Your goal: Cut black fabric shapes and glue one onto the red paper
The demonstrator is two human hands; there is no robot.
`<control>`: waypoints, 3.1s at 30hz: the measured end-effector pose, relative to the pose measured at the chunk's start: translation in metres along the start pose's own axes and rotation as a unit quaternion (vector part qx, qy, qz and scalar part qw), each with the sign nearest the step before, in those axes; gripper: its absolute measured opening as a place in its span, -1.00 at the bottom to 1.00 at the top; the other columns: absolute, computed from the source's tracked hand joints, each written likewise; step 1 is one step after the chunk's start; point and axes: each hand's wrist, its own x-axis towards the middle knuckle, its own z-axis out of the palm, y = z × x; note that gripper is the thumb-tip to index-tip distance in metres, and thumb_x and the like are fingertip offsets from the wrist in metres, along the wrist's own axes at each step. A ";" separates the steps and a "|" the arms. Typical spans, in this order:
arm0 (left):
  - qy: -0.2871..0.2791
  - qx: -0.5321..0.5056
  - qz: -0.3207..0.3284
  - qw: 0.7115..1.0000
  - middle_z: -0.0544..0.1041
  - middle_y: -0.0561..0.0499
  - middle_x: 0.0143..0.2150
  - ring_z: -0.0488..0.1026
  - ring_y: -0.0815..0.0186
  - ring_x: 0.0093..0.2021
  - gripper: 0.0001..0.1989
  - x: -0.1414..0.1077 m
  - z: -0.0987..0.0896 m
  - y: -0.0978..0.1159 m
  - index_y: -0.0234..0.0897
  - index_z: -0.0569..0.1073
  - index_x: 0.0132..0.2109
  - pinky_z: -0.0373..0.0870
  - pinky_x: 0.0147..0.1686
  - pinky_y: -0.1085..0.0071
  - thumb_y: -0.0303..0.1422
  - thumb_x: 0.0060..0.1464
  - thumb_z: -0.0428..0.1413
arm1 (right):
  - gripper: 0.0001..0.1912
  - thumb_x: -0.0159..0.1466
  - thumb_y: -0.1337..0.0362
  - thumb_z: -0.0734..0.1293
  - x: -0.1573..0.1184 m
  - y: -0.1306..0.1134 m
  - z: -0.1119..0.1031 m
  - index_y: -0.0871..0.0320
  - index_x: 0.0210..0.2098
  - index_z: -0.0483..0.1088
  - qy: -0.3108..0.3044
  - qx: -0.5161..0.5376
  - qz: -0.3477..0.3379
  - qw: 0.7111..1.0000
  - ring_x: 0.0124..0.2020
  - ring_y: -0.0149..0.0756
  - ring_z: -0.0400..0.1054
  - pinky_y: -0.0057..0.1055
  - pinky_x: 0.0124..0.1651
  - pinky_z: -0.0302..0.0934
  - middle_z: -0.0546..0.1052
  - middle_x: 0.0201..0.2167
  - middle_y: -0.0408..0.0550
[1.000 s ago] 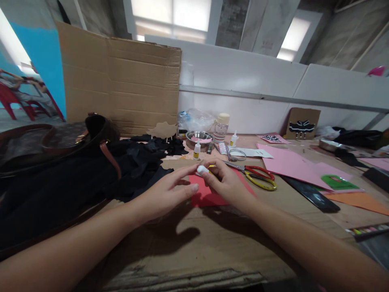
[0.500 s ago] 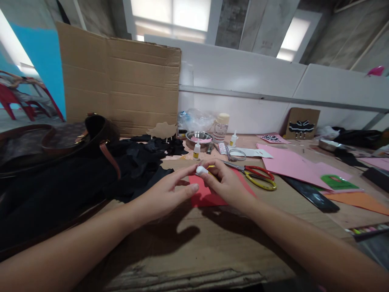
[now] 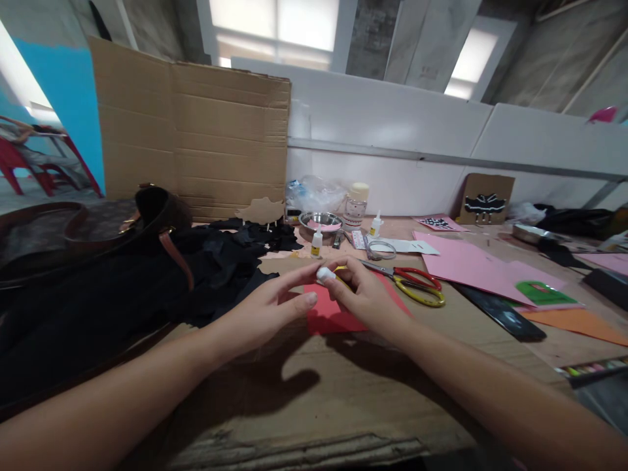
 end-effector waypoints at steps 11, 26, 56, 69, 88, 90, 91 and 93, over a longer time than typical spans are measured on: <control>0.020 0.008 -0.002 1.000 0.29 -0.09 0.42 0.20 0.08 0.41 -0.49 0.000 -0.001 -0.004 -0.17 0.35 0.32 0.11 0.38 0.10 -0.17 0.29 0.12 | -0.66 0.34 -0.03 0.32 0.000 -0.002 -0.001 0.12 -0.13 0.32 0.013 -0.010 0.012 1.000 -0.51 -0.37 0.26 -0.40 -0.46 0.15 0.38 -0.45 -0.19; 0.013 0.010 -0.011 1.000 0.22 0.02 0.46 0.07 -0.04 0.46 -0.44 -0.003 0.000 -0.003 -0.03 0.28 0.38 0.07 0.38 0.00 -0.16 0.28 0.13 | -0.69 0.36 0.02 0.31 0.000 0.001 0.000 0.13 -0.10 0.34 -0.001 -0.013 0.006 1.000 -0.48 -0.36 0.27 -0.39 -0.43 0.17 0.44 -0.38 -0.12; -0.004 0.016 -0.002 1.000 0.26 -0.06 0.44 0.16 -0.01 0.42 -0.44 -0.002 0.002 0.000 -0.10 0.25 0.39 0.07 0.38 0.01 -0.20 0.30 0.11 | -0.71 0.38 0.02 0.31 -0.001 -0.003 -0.001 0.12 -0.10 0.34 -0.012 -0.005 -0.008 1.000 -0.31 -0.29 0.39 -0.35 -0.29 0.26 0.50 -0.23 -0.05; 0.020 0.034 -0.018 0.999 0.35 -0.02 0.38 0.21 -0.03 0.39 -0.49 -0.002 -0.001 -0.002 -0.08 0.34 0.33 0.16 0.33 0.01 -0.15 0.28 0.12 | -0.70 0.37 0.00 0.31 0.000 -0.001 -0.001 0.10 -0.11 0.34 0.000 -0.028 -0.006 1.000 -0.32 -0.28 0.36 -0.34 -0.28 0.25 0.49 -0.27 -0.07; 0.013 0.011 -0.008 1.000 0.30 -0.02 0.42 0.16 0.06 0.43 -0.50 -0.001 0.001 0.006 -0.09 0.41 0.29 0.01 0.42 0.07 -0.13 0.25 0.15 | -0.74 0.37 0.03 0.31 -0.003 0.000 -0.001 0.08 -0.11 0.34 -0.006 -0.038 -0.042 0.998 -0.15 -0.19 0.42 -0.26 -0.11 0.30 0.52 -0.15 -0.01; 0.014 0.013 -0.013 1.000 0.29 -0.02 0.42 0.18 0.08 0.42 -0.49 -0.002 0.001 0.006 -0.10 0.40 0.30 0.04 0.41 0.08 -0.13 0.25 0.15 | -0.75 0.38 0.05 0.31 -0.004 -0.001 0.000 0.08 -0.11 0.34 -0.011 -0.036 -0.042 0.998 -0.16 -0.20 0.42 -0.27 -0.11 0.29 0.52 -0.17 -0.01; 0.017 0.012 -0.015 1.000 0.29 -0.03 0.42 0.18 0.08 0.42 -0.48 -0.002 0.000 0.006 -0.12 0.39 0.30 0.06 0.41 0.09 -0.12 0.25 0.15 | -0.75 0.38 0.05 0.31 -0.004 -0.001 0.000 0.09 -0.11 0.35 -0.009 -0.034 -0.037 0.999 -0.18 -0.22 0.41 -0.28 -0.14 0.29 0.52 -0.18 -0.02; 0.024 0.013 -0.019 0.999 0.30 -0.04 0.41 0.19 0.08 0.42 -0.46 -0.002 -0.001 0.005 -0.15 0.39 0.30 0.08 0.40 0.10 -0.11 0.24 0.16 | -0.75 0.38 0.05 0.31 -0.004 -0.001 -0.001 0.09 -0.12 0.35 0.002 -0.033 -0.025 0.999 -0.25 -0.24 0.39 -0.30 -0.21 0.28 0.51 -0.22 -0.04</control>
